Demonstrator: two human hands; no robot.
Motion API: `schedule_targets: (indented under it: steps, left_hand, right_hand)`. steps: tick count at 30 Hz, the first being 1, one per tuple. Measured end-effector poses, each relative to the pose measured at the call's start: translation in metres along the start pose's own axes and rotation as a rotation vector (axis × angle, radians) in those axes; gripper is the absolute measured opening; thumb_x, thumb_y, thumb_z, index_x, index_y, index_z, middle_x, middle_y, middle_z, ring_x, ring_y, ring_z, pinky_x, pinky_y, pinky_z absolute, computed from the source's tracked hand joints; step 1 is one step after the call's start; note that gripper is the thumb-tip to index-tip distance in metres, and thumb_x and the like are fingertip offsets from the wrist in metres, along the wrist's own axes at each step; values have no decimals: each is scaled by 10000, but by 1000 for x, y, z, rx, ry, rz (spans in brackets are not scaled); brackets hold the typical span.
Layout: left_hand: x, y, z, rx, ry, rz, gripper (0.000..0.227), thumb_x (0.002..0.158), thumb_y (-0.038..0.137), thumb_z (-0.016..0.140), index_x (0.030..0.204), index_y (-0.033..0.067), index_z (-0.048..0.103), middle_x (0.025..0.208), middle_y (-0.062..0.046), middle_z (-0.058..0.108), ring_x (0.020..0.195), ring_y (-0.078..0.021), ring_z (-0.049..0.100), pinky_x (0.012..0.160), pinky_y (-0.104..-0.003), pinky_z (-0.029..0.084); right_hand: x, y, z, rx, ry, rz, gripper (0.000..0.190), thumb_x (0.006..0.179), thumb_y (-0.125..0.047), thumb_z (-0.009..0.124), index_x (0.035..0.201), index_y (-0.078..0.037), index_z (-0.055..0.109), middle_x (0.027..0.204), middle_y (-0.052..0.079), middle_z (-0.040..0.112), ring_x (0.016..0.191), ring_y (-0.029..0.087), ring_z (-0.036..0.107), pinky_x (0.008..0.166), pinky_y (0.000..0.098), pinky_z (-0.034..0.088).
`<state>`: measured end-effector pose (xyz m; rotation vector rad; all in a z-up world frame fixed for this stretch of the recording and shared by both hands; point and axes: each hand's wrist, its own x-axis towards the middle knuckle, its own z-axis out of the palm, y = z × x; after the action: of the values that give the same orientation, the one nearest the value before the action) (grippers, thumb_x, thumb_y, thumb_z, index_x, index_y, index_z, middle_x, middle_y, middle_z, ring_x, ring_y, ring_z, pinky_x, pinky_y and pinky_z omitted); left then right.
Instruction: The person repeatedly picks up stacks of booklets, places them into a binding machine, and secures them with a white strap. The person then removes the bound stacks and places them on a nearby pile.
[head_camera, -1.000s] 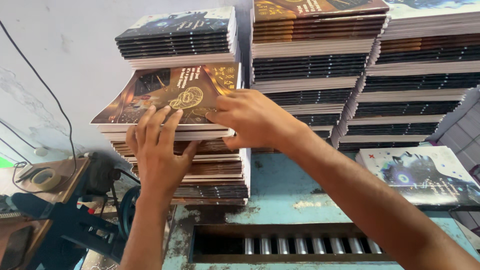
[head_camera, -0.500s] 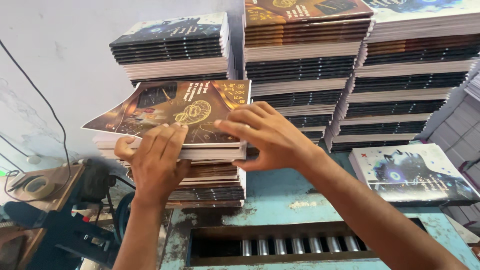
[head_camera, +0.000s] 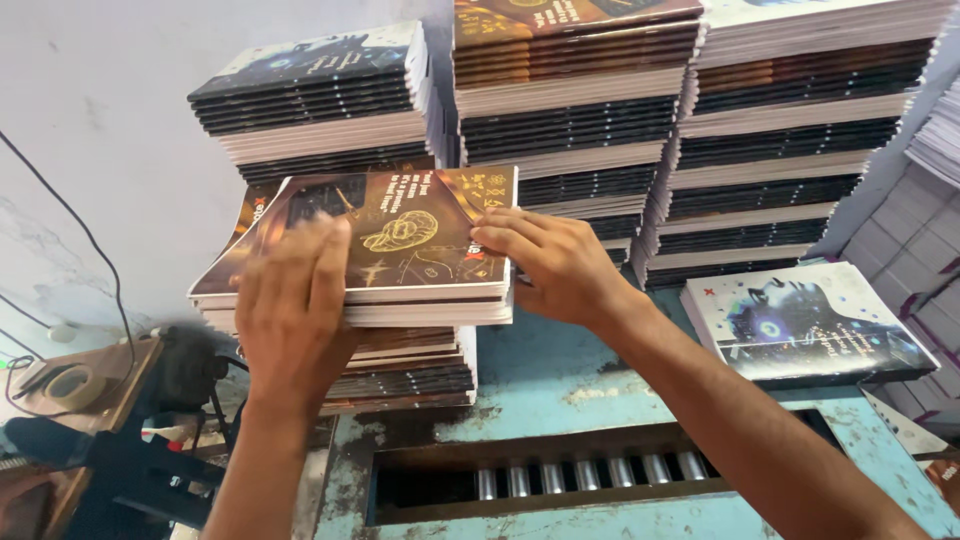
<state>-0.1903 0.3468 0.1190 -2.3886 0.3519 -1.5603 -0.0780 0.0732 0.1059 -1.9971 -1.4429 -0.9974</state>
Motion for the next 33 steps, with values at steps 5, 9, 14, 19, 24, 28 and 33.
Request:
schedule_targets:
  steps: [5, 9, 14, 19, 24, 28, 33]
  left_hand:
    - [19, 22, -1, -165, 3, 100, 355, 773, 7, 695, 1122, 70, 680, 1120, -84, 759, 1114, -232, 712, 947, -376, 520]
    - [41, 54, -2, -201, -29, 158, 424, 690, 58, 734, 1110, 61, 676, 1104, -94, 755, 1049, -253, 717, 887, -402, 521]
    - [75, 110, -8, -278, -32, 215, 495, 624, 71, 780, 1104, 77, 658, 1075, -85, 749, 992, -265, 716, 843, -418, 516]
    - [104, 176, -12, -406, -97, 240, 485, 554, 116, 789, 1018, 50, 662, 898, -90, 712, 812, -283, 686, 705, -432, 497]
    - [119, 236, -1, -521, -255, 217, 329, 573, 108, 790, 847, 88, 610, 737, -65, 652, 702, -294, 664, 608, -438, 480]
    - [105, 276, 17, -560, -427, 186, 290, 576, 120, 781, 783, 89, 580, 710, -90, 649, 670, -319, 672, 588, -453, 500]
    - [61, 318, 41, -626, -647, 95, 247, 578, 109, 743, 776, 80, 598, 710, -146, 690, 679, -371, 694, 584, -493, 522]
  right_hand:
    - [-16, 6, -29, 9, 70, 20, 610, 627, 13, 795, 1219, -32, 654, 1259, 133, 708, 1215, 326, 681, 999, 409, 573]
    - [-41, 15, -63, 64, 121, 50, 541, 705, 41, 820, 1215, -23, 652, 1244, 140, 712, 1192, 316, 699, 1006, 397, 583]
    - [-87, 25, -123, 17, 88, 137, 679, 558, 174, 600, 1210, -5, 655, 1225, 157, 723, 1192, 342, 698, 987, 399, 586]
    - [-136, 37, -181, 119, 52, 310, 628, 642, 28, 828, 1239, -11, 637, 1215, 145, 723, 1127, 264, 726, 905, 332, 588]
    - [-186, 50, -210, 162, -52, 454, 555, 717, -51, 869, 1232, -38, 661, 1156, 119, 758, 1060, 219, 757, 847, 287, 598]
    - [-230, 61, -213, 274, -155, 574, 453, 784, -159, 852, 1195, -62, 688, 1094, 96, 786, 991, 212, 775, 855, 313, 599]
    - [-288, 74, -191, 428, -295, 653, 503, 791, -275, 836, 1222, -68, 679, 1109, 89, 790, 1015, 230, 760, 890, 353, 581]
